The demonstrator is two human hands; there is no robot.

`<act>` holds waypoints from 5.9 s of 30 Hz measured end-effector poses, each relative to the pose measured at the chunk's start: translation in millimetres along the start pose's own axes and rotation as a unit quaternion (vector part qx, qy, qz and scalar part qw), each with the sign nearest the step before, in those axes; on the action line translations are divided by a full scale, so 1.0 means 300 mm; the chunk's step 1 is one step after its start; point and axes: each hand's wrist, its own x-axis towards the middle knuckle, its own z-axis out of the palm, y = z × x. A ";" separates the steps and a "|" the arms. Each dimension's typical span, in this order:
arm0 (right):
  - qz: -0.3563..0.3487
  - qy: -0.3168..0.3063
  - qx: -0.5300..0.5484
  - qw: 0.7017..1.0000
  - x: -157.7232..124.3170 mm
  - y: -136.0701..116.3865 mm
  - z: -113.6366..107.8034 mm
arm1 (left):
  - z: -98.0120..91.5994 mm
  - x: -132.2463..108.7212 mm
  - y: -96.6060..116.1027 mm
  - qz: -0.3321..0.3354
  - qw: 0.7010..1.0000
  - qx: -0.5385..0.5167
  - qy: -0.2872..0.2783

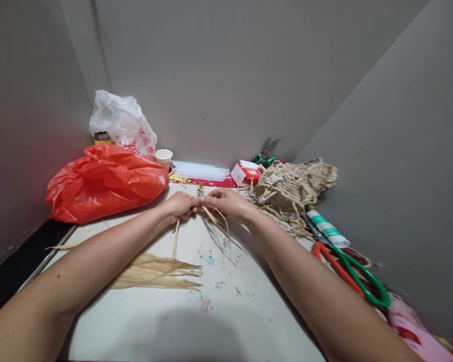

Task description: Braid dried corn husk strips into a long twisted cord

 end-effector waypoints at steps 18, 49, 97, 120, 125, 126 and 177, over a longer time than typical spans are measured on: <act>0.051 -0.224 0.186 0.955 0.039 0.065 -0.047 | -0.034 0.010 0.017 -0.037 0.992 -0.037 -0.112; -0.008 -0.130 -0.012 0.991 0.023 0.041 -0.026 | -0.017 -0.002 0.004 0.029 0.994 0.097 -0.039; -0.073 0.015 -0.413 0.908 -0.089 -0.035 0.120 | -0.022 0.010 -0.022 0.045 0.994 0.095 -0.010; -0.089 0.109 -0.306 0.942 -0.092 -0.072 0.004 | -0.022 -0.011 0.007 -0.006 0.998 -0.048 -0.031; 0.060 -0.060 0.087 0.993 -0.038 -0.016 0.038 | -0.020 -0.015 0.007 0.012 0.997 -0.076 -0.019; 0.085 -0.083 0.170 0.978 -0.035 -0.010 0.051 | -0.021 -0.013 0.004 0.015 0.997 -0.077 -0.013; 0.082 -0.128 0.300 0.942 -0.019 0.032 0.074 | -0.028 -0.018 0.010 0.148 0.959 0.231 0.071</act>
